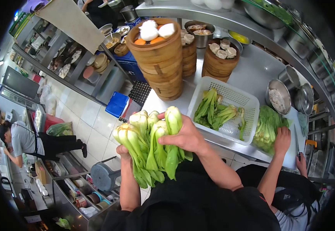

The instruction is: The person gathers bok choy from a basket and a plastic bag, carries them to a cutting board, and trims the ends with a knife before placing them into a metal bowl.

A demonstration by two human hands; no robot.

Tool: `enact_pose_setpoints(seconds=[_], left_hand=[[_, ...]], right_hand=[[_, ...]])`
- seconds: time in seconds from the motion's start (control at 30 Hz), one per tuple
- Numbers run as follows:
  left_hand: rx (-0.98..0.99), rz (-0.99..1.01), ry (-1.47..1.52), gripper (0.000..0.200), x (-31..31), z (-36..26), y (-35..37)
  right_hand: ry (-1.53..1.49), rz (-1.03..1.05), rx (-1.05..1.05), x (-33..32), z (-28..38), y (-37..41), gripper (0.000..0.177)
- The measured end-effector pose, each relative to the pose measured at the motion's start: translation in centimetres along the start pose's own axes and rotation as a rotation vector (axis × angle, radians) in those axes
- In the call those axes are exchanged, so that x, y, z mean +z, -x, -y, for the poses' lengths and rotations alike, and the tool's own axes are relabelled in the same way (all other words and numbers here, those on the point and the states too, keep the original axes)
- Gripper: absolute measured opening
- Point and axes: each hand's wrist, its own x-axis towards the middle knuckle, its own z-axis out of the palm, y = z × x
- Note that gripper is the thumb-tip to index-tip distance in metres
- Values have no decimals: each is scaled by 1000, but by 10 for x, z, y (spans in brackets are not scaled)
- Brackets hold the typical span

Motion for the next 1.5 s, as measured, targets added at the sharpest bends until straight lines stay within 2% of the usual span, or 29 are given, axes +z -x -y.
enact_pose_setpoints(seconds=[0.07, 0.17, 0.2, 0.27, 0.33, 0.43, 0.47, 0.53, 0.57, 0.6, 0.67, 0.7, 0.73, 0.8, 0.93, 1.2, 1.33, 1.4, 1.5], left_hand=[[61, -33, 25, 118, -9, -15, 3], [105, 28, -326, 123, -33, -40, 19], [146, -22, -309, 124, -25, -44, 25], [198, -24, -336, 125, -29, -57, 34], [261, 6, -413, 125, -44, -70, 41], [306, -48, -464, 126, -51, -90, 51], [331, -63, -458, 126, -56, -97, 53], [357, -80, -457, 126, -64, -109, 57], [390, -93, -474, 126, -67, -116, 58], [424, -103, -489, 125, -71, -123, 57], [457, -110, -515, 125, -81, -134, 60], [487, -118, -541, 125, -86, -140, 61], [496, -123, -541, 125, -92, -146, 64], [474, -172, -594, 126, -103, -160, 73], [495, -176, -653, 125, -130, -185, 87], [375, -118, -573, 127, -179, -228, 65], [323, -185, -483, 126, -218, -264, 47], [353, -211, -519, 126, -243, -296, 41], [395, -363, -571, 125, -282, -351, 51]], right_hand=[[35, -34, 9, 28, -9, -10, 63], [111, -212, -372, 70, -37, -31, 60], [114, -181, -370, 80, -40, -35, 60], [152, -244, -562, 94, -45, -39, 60], [99, -218, -661, 112, -60, -49, 66], [223, -223, -731, 129, -70, -66, 72], [220, -203, -728, 140, -70, -71, 72], [19, -222, -670, 161, -67, -80, 74], [-50, -202, -726, 171, -70, -90, 85], [-52, -194, -730, 174, -69, -95, 85], [235, -124, -619, 176, -67, -99, 96], [-110, 37, -463, 189, -70, -101, 103], [-109, 47, -463, 194, -69, -104, 103], [-266, 239, -210, 208, -65, -108, 105], [-227, 380, -321, 233, -82, -132, 112], [-186, 402, -283, 260, -92, -185, 114], [-121, 436, -255, 287, -100, -237, 116], [-217, 460, -145, 316, -107, -270, 118], [-144, 605, -81, 375, -120, -333, 119]])
